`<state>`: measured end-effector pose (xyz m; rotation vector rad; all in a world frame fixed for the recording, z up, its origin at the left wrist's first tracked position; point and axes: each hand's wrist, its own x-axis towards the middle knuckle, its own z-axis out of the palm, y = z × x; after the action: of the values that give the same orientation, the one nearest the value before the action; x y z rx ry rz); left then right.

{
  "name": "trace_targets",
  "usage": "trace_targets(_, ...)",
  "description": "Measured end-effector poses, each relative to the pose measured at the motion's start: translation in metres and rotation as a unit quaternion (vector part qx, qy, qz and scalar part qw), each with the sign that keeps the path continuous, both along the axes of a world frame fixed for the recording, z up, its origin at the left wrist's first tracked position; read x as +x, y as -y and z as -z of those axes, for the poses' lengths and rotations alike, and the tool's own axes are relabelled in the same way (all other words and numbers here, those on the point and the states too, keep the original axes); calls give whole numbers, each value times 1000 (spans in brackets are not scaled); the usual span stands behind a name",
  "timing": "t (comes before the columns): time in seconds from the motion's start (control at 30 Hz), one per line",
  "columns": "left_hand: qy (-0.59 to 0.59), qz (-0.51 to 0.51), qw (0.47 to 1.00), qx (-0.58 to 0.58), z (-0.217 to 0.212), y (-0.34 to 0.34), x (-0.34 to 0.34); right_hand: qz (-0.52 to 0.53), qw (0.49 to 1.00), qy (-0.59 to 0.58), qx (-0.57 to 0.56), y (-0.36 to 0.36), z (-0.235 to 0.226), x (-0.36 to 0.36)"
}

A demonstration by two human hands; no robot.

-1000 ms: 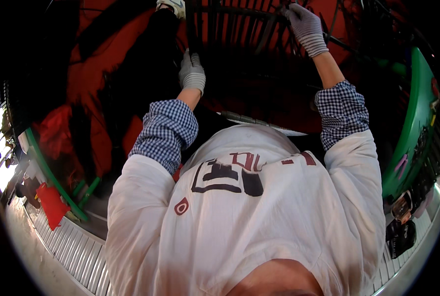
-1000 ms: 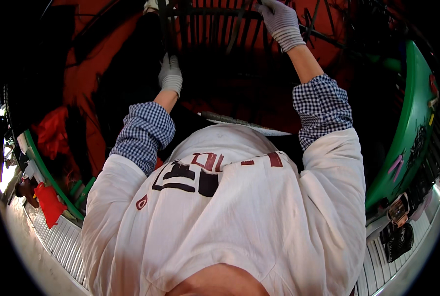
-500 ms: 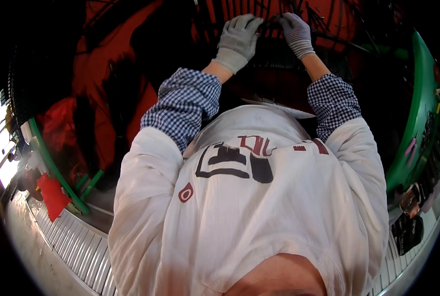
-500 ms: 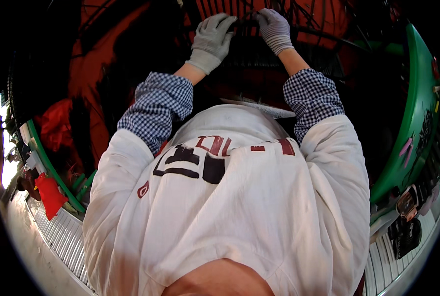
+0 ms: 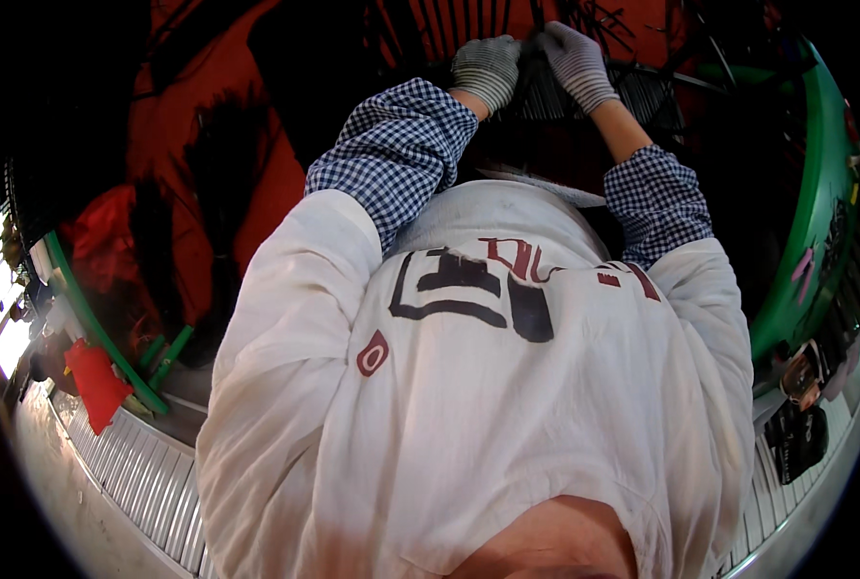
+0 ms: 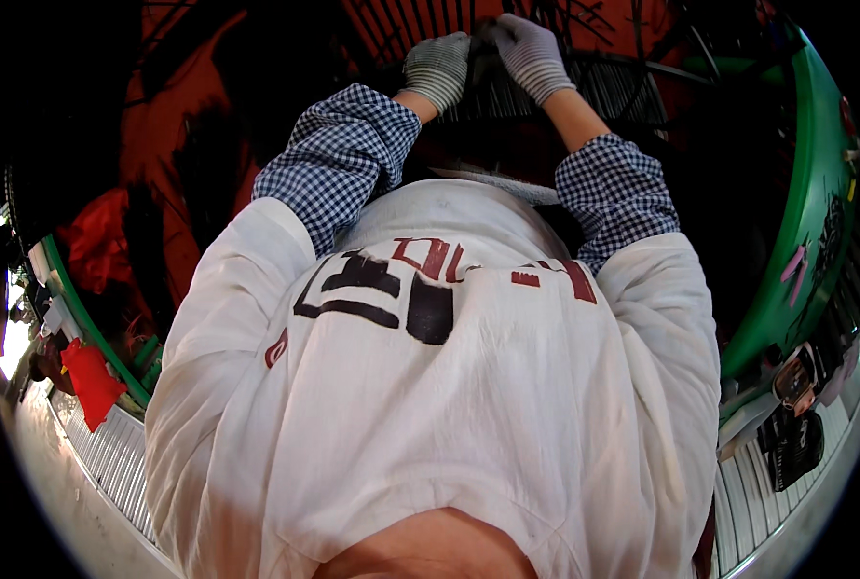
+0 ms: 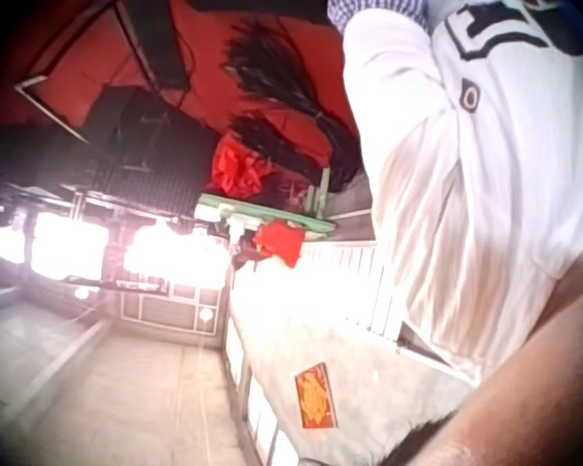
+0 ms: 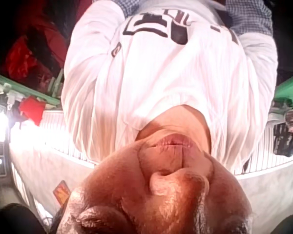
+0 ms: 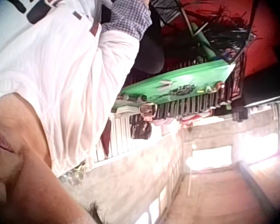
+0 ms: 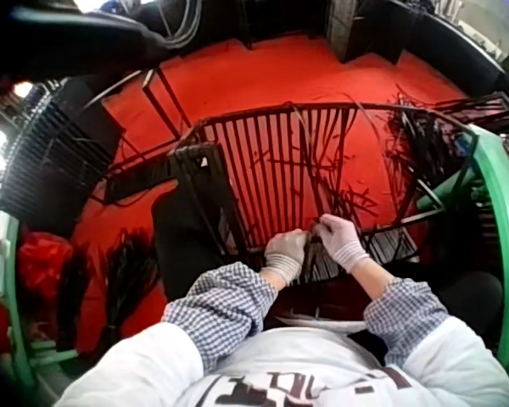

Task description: The person weaves black plastic strips through a metal chair frame. They thread the strips through the frame by hand and use a pneumatic tool to secure them.

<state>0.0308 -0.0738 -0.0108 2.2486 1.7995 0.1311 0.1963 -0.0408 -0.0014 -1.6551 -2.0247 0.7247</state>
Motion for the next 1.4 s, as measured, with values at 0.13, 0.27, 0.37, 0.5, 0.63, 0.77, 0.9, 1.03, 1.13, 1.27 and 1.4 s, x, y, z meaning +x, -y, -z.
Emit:
trace_targets(0.13,95,-24,995,-9,-7,12,-5,-28,967,168,191,-22,-52,64)
trace_targets(0.27,88,-21,996,-26,0,11,-7,173,944,269,81,-11,-86,218)
trace_targets(0.37,95,-1,995,13,-1,8,4,287,835,451,-132,33,-109,362)
trace_targets(0.5,95,-19,995,7,0,14,-4,247,884,394,-42,43,-144,340)
trace_targets(0.63,102,-21,995,-2,2,15,-6,-59,986,127,95,33,-115,165)
trace_targets(0.77,122,-6,991,48,3,13,-3,-155,973,152,77,35,-68,41)
trace_targets(0.9,91,-10,996,7,5,13,2,-204,969,104,90,11,-19,19)
trace_targets(1.03,104,-20,994,4,9,17,-5,-194,978,18,73,5,-4,17)
trace_targets(1.13,85,-9,995,44,26,17,-5,-191,981,-12,33,-1,10,25)
trace_targets(1.27,-76,26,987,136,32,16,-3,-143,988,-48,-22,-11,19,37)
trace_targets(1.4,-98,-18,995,-31,37,8,5,-116,990,-45,-68,-15,30,43)
